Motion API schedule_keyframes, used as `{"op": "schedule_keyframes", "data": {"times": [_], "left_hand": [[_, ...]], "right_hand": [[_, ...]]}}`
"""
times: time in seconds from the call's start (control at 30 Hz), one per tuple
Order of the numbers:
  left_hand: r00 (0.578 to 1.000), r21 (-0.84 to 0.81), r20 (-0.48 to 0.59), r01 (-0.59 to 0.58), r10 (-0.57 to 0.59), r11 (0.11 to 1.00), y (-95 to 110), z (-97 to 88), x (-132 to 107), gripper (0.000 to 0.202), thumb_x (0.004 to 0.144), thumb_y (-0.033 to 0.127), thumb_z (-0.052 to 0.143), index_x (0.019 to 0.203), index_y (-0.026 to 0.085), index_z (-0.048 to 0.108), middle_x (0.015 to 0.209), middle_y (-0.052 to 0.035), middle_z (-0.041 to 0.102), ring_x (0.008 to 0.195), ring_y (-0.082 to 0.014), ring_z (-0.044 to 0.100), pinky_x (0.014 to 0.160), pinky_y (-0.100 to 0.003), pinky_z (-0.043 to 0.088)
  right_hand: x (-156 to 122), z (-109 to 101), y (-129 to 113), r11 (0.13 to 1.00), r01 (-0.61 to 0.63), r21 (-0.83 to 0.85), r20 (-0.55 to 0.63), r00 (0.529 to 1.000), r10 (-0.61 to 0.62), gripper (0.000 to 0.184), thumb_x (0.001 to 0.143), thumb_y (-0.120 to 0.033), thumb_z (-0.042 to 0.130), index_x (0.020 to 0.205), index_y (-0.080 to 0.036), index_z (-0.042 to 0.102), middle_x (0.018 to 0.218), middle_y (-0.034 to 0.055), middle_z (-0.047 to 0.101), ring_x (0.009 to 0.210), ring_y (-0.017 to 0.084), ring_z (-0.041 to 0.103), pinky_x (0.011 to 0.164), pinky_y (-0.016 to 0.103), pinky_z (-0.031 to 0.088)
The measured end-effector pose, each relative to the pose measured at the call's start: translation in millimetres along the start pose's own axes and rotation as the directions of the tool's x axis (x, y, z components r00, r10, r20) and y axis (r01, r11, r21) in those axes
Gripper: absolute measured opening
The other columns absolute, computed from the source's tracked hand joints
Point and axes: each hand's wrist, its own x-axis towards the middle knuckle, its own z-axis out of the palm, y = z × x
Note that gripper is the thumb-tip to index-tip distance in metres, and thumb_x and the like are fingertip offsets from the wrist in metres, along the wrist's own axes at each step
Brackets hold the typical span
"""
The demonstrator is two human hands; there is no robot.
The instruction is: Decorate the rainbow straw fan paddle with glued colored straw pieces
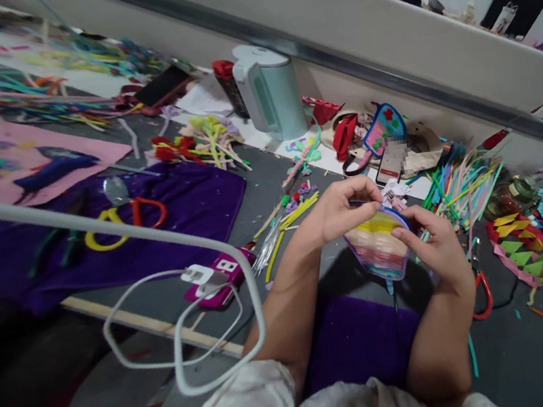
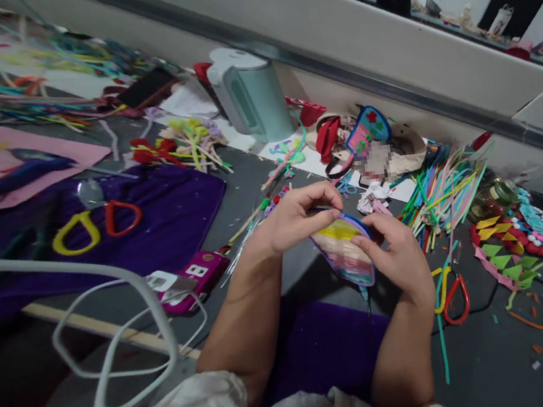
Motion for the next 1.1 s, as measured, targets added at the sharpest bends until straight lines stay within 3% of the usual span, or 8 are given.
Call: {"op": "schedule_keyframes", "data": {"times": [0.2,1.1], "left_hand": [[0.999,0.029,-0.002,-0.043,0.043,0.999,4.2,2.1,-0.4,0.009,0.077,0.024,0.069,0.072,0.017,0.068,0.075,-0.0027,0.065,0.071,-0.0146,0.060,0.069,-0.024,0.048],[1.000,0.076,-0.010,-0.023,0.024,0.997,12.0,4.1,-0.8,0.008,0.074,0.025,0.067,0.068,0.019,0.066,0.073,-0.0037,0.064,0.073,-0.0174,0.059,0.068,-0.027,0.046]], "right_hand": [[-1.2,-0.8,-0.7,1.000,0.003,-0.015,0.002,1.000,-0.003,0.021,0.096,-0.042,0.064,0.095,-0.022,0.068,0.081,0.0018,0.065,0.070,0.016,0.056,0.066,0.028,0.046],[-2.6,0.3,-5.8,1.000,-0.015,-0.011,-0.001,1.000,0.015,0.018,0.095,-0.039,0.065,0.098,-0.022,0.069,0.087,0.0029,0.069,0.071,0.016,0.059,0.070,0.029,0.050]]}}
